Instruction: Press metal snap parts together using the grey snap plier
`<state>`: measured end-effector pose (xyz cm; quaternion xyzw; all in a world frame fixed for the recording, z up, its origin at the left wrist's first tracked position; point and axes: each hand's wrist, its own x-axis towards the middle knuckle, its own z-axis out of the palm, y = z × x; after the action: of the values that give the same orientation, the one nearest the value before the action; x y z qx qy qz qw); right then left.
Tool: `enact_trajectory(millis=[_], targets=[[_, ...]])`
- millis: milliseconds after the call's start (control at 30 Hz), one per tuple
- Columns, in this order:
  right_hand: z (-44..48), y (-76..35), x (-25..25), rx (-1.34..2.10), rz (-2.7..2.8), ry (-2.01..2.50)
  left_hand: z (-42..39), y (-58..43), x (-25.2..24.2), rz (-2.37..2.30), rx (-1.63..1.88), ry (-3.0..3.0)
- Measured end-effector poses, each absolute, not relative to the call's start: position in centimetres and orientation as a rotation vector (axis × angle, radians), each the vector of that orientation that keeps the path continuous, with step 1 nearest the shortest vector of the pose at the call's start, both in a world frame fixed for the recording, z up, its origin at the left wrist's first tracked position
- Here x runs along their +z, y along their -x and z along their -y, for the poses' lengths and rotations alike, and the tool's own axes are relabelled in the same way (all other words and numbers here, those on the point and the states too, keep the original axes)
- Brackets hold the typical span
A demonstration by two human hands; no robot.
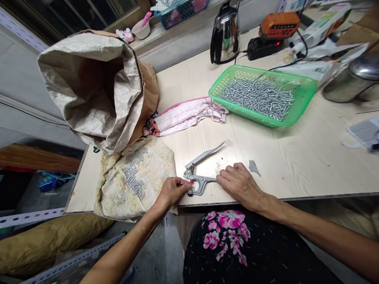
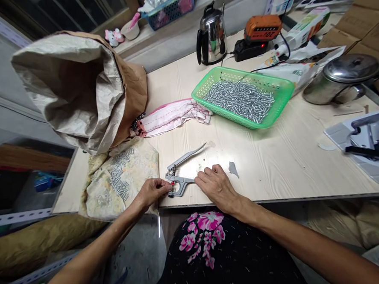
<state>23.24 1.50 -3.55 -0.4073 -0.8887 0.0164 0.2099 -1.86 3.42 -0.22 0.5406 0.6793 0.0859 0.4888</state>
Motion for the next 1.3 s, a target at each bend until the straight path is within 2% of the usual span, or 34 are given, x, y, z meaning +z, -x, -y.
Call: enact_trajectory(millis=[167, 333, 600, 933, 1000, 1100, 1200, 1300], targets=[[-1.6, -23.3, -3.7, 0.063, 2.505, 1.170, -3.8, 1.9, -0.1, -1.668, 0.074, -1.427], [-2.7, -24.3, -3.2, 0.308, 2.528, 1.192, -3.0, 1.8, -0.3, -1.668, 0.019, -1.388], [-7.3, -25.1, -2.2, 0.512, 2.749, 1.097, -2.6, 2.0, -0.7, -1.653, 0.051, -1.315], [-7.2, -24.5, -0.8, 0.548, 2.657, 1.078, -2.5, 1.9, -0.4, -1.675, -0.022, -1.356], [-6.8, -24.4, -0.7, 0.590, 2.640, 1.080, -2.1, 1.6, 0.1, -1.728, -0.041, -1.463], [-6.3, -24.2, -0.8, 0.625, 2.625, 1.098, -1.2, 0.5, 1.0, -1.809, 0.151, -1.855], [-6.0, -24.0, -1.1, 0.599, 2.624, 1.108, -1.3, -1.3, 1.0, -1.563, 0.302, -2.294], [-5.9, -24.4, -1.2, 0.567, 2.614, 1.072, -3.0, -3.0, 0.4, -1.246, 0.244, -2.530]])
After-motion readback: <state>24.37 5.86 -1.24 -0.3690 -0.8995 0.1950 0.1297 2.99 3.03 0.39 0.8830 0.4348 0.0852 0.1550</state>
